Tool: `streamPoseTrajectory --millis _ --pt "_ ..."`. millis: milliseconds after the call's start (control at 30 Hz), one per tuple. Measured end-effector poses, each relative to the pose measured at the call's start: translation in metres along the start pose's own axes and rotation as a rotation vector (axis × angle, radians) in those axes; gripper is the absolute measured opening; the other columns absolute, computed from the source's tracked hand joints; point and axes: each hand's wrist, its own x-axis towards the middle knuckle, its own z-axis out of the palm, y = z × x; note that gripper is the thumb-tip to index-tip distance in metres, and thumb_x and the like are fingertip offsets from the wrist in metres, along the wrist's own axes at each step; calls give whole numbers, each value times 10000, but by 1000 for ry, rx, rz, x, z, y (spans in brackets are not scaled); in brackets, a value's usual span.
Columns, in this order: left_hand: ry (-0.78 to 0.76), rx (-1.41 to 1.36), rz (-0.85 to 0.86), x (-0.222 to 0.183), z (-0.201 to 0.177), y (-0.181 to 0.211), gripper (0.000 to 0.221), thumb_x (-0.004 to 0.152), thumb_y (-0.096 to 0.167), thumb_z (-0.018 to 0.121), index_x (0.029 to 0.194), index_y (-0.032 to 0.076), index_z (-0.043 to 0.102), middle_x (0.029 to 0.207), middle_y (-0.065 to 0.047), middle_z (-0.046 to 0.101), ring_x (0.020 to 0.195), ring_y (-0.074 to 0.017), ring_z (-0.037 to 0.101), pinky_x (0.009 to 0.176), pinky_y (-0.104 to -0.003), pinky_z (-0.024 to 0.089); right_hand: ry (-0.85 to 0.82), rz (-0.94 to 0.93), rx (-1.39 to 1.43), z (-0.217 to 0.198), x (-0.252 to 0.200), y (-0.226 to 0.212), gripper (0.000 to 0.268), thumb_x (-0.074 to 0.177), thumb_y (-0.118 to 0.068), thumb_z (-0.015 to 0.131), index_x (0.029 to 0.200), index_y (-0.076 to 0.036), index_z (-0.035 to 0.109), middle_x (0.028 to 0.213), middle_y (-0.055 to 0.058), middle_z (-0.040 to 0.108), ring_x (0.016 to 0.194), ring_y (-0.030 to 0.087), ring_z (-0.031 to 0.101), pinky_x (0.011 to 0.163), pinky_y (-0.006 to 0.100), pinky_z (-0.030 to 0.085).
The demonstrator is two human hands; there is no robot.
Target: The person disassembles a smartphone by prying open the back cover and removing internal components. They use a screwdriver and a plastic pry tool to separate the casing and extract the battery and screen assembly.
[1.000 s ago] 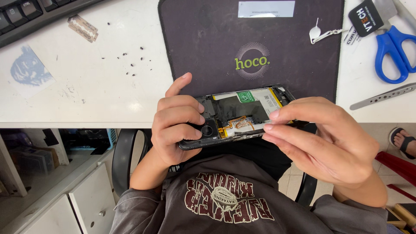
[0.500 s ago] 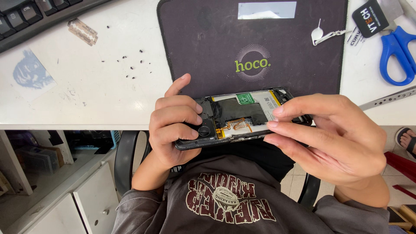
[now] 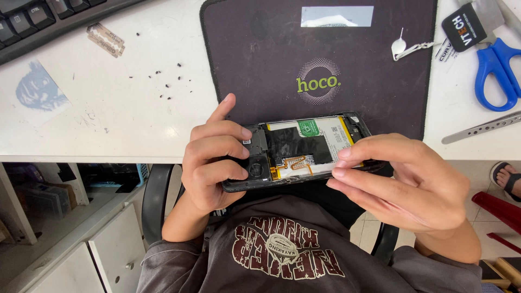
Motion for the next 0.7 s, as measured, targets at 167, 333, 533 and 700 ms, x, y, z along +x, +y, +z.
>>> streamPoseTrajectory --millis 167,333,533,700 --pt "59 63 -44 8 2 6 365 841 65 863 1041 16 562 1117 -138 621 1152 -332 646 1188 -626 506 38 -47 26 1 3 5 314 733 73 874 987 78 690 1091 229 619 950 258 714 843 348 664" --pt "23 88 -90 16 -1 12 307 822 27 871 1027 -5 645 1126 -131 653 1187 -324 658 1162 -537 528 78 17 33 1 8 0 308 729 94 863 981 88 686 1069 230 624 909 252 717 813 341 668" --pt "-17 40 -202 18 -4 14 352 789 -5 876 1054 -6 644 1169 -113 645 1176 -278 652 1196 -511 509 172 180 87 5 15 -3 219 766 116 811 945 67 695 1073 219 634 887 240 736 808 333 676" --pt "-70 23 -246 17 -10 14 427 749 -16 877 1099 0 634 1219 -120 634 1266 -296 642 1220 -505 484 116 119 19 5 11 -1 234 738 111 828 930 68 702 1055 228 632 878 240 724 799 325 669"
